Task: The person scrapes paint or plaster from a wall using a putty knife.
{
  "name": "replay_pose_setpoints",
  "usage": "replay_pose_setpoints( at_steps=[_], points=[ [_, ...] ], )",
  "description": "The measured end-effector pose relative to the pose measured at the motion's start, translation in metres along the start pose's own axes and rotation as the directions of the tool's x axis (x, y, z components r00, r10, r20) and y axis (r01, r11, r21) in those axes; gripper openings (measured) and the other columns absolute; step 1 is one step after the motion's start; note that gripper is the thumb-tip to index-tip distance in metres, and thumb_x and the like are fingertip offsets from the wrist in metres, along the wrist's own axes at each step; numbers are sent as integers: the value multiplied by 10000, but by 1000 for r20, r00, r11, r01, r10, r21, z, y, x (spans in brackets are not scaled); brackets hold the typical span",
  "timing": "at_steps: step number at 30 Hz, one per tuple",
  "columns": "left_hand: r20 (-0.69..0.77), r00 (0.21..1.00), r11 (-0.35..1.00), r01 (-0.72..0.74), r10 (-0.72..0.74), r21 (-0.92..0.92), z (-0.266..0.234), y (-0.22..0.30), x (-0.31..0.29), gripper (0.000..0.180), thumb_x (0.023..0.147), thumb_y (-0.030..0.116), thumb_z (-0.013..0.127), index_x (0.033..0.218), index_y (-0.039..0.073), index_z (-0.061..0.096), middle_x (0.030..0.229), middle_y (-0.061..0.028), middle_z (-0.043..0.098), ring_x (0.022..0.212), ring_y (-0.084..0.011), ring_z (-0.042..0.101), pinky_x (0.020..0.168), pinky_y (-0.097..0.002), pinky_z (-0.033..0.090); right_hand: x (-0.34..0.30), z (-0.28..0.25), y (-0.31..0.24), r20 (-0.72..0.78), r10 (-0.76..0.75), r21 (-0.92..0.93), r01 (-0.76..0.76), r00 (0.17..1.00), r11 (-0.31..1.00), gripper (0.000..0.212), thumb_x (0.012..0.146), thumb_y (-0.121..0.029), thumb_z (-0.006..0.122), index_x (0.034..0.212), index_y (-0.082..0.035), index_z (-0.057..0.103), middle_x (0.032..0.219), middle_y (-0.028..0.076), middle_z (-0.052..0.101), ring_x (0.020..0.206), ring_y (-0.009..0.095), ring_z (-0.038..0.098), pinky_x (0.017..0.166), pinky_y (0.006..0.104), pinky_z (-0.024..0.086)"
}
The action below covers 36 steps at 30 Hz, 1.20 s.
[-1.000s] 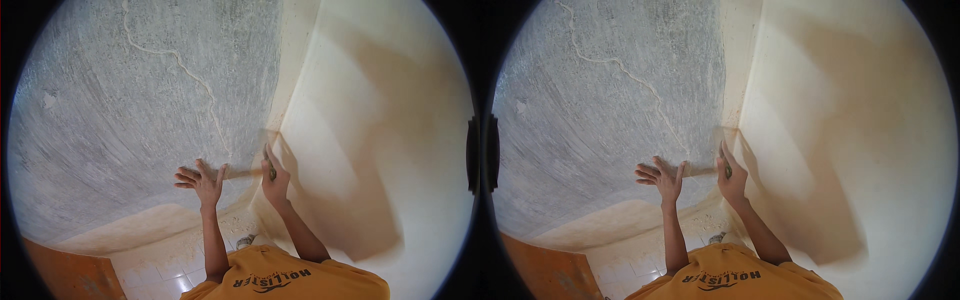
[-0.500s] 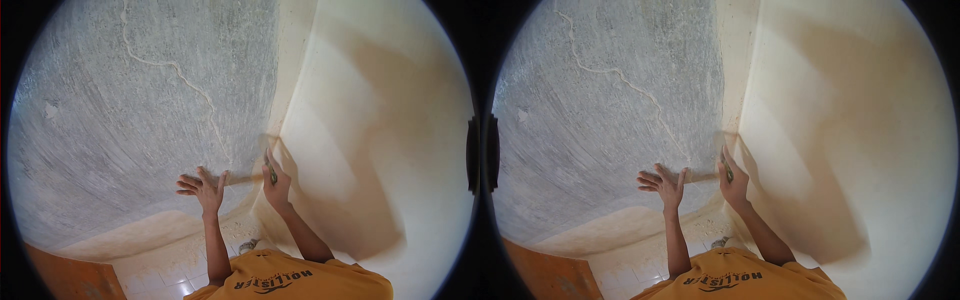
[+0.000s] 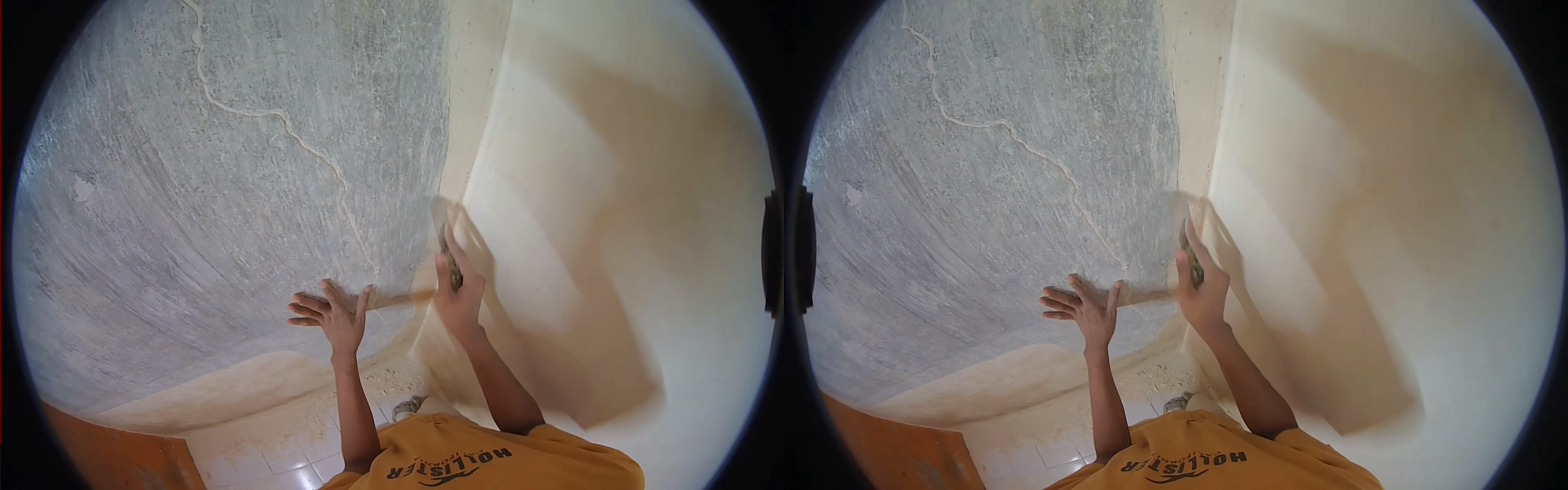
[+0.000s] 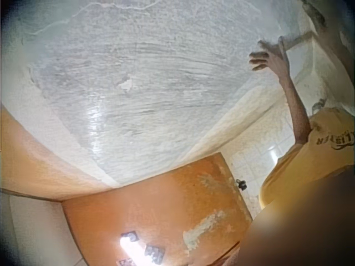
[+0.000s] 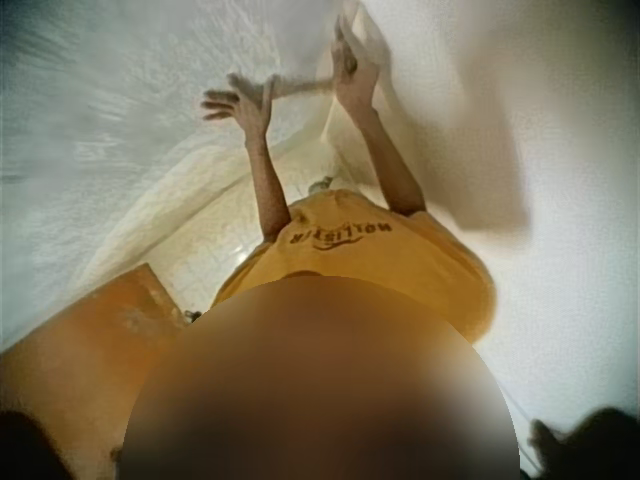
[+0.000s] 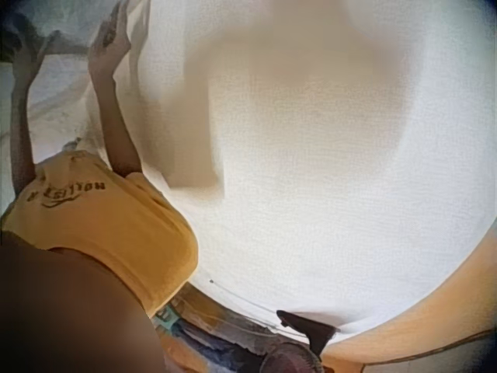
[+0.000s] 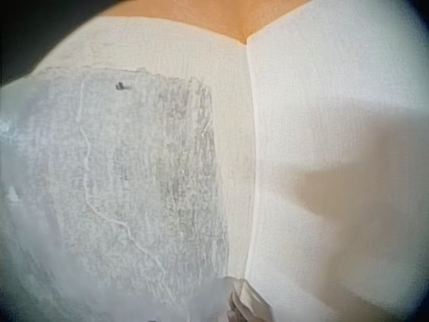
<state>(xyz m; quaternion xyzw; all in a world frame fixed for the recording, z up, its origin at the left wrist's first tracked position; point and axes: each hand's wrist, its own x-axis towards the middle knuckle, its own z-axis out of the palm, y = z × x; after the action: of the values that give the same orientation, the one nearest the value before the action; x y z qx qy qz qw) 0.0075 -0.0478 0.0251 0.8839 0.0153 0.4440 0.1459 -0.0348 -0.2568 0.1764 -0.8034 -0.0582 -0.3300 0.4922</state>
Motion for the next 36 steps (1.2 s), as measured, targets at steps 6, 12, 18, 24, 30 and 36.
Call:
replay_pose_setpoints(
  at_steps=[6, 12, 18, 24, 30, 36],
  points=[
    [-24, 999, 1000, 24, -25, -15, 3, -2, 2, 1165, 844, 730, 618, 1613, 213, -87, 1550, -316, -336, 1392, -467, -410, 994, -708, -294, -16, 11, 26, -44, -194, -22, 193, 980, 981, 431, 1018, -129, 575, 1432, -21, 526, 1240, 208, 685, 765, 78, 581, 693, 246, 496],
    [-33, 999, 1000, 10, -10, -14, 2, 0, 3, 1157, 850, 726, 613, 1613, 210, -86, 1549, -316, -337, 1392, -465, -412, 993, -706, -297, -18, 7, 19, -36, -65, 67, 67, 997, 995, 442, 1008, -119, 593, 1435, -25, 527, 1108, 192, 727, 654, 66, 481, 599, 234, 451],
    [-17, 1000, 1000, 11, -12, -24, 2, -1, 4, 1147, 860, 719, 607, 1612, 205, -90, 1546, -322, -337, 1390, -467, -413, 995, -705, -295, -11, 9, 21, -39, -100, 30, 101, 994, 994, 451, 1007, -129, 600, 1443, -40, 528, 731, 77, 590, 606, 62, 413, 550, 231, 408],
    [-31, 1000, 1000, -3, 3, 10, 1, 0, 4, 1153, 859, 713, 615, 1611, 201, -94, 1543, -327, -336, 1386, -473, -414, 992, -710, -294, -18, 9, 27, -53, -179, -13, 178, 982, 984, 454, 1008, -139, 591, 1442, -26, 520, 1020, 191, 730, 620, 73, 435, 568, 251, 440],
    [-10, 1000, 1000, 2, -2, -1, -1, -1, 0, 1163, 854, 720, 614, 1610, 203, -103, 1541, -325, -343, 1384, -471, -419, 990, -710, -297, -9, 5, 10, -12, -85, 30, 86, 996, 996, 468, 1009, -137, 585, 1451, -10, 500, 1245, 214, 678, 709, 76, 556, 653, 263, 499],
    [10, 1000, 999, 28, -27, -30, 4, -2, -1, 1157, 856, 725, 607, 1609, 211, -105, 1541, -325, -343, 1382, -476, -420, 992, -713, -292, -6, 4, 6, 0, -110, -19, 110, 994, 994, 465, 1016, -146, 582, 1450, -2, 497, 1306, 188, 658, 842, 62, 612, 734, 234, 504]
  ],
)
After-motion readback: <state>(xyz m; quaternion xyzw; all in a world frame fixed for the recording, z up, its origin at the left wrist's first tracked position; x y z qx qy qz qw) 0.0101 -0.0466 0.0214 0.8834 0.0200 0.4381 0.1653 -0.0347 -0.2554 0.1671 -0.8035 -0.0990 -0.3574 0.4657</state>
